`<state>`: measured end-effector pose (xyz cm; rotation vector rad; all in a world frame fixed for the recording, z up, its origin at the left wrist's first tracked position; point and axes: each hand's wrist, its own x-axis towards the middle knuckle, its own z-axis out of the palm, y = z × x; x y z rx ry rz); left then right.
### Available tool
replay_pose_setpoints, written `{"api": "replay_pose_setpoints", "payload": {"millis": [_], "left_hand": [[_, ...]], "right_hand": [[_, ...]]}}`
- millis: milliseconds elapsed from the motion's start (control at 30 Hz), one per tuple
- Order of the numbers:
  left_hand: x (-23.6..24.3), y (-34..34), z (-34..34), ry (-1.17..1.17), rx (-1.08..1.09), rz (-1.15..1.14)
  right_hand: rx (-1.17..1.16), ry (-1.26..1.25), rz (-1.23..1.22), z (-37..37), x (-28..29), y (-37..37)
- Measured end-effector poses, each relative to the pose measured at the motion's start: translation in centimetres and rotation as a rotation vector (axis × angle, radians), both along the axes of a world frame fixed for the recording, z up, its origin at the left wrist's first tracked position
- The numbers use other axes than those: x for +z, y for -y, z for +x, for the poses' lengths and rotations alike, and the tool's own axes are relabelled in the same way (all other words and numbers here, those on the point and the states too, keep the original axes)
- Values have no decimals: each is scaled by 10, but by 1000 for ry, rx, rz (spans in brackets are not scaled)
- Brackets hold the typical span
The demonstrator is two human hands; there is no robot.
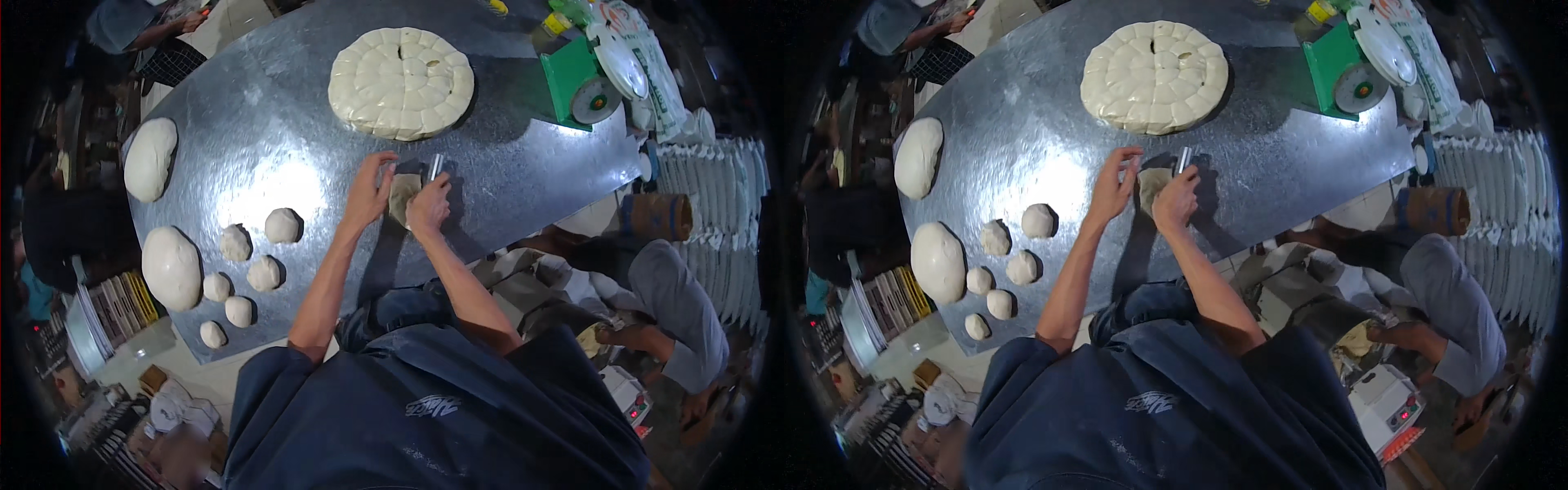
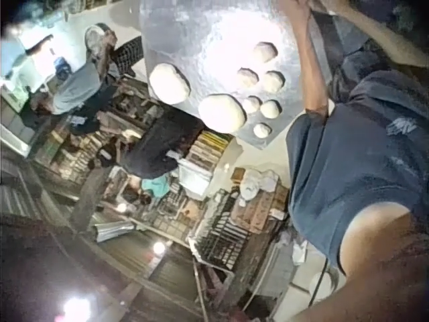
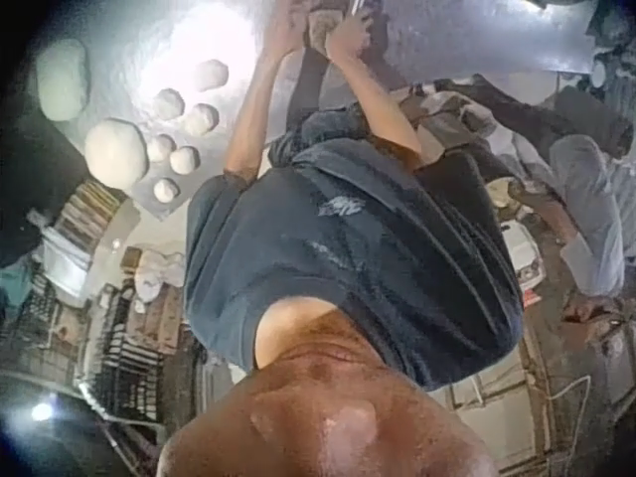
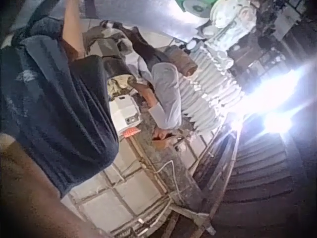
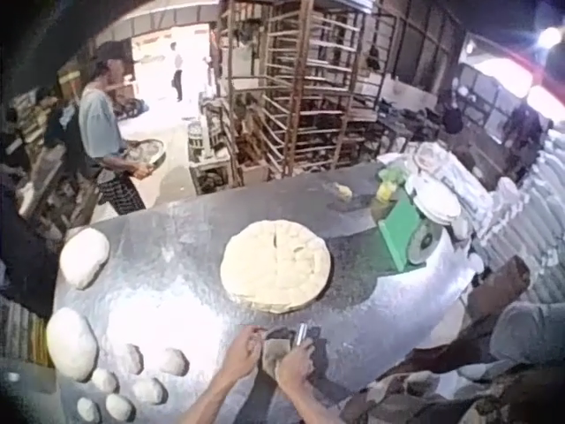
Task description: The recorder is dividing a large mass of dough with a bench scraper, weighing the portions, and rounding them into tight balls on a metal workbench.
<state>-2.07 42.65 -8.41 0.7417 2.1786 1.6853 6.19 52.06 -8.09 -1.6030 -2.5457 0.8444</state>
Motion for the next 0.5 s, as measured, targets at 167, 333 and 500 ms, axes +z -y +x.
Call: {"api": "replay_pose_setpoints", "payload": {"millis": [167,333,500], "left_hand": [[-42,-28,10,-160,-343,-169],[-37,28,91,-40,269,-406],[-32,83,106,-241,193,-420]], "right_hand": [[-41,-196,-29,-9,-19,-16],[-182,-299,-179,1,-27,-45],[39,-250,-193,42,-11,-38]]}}
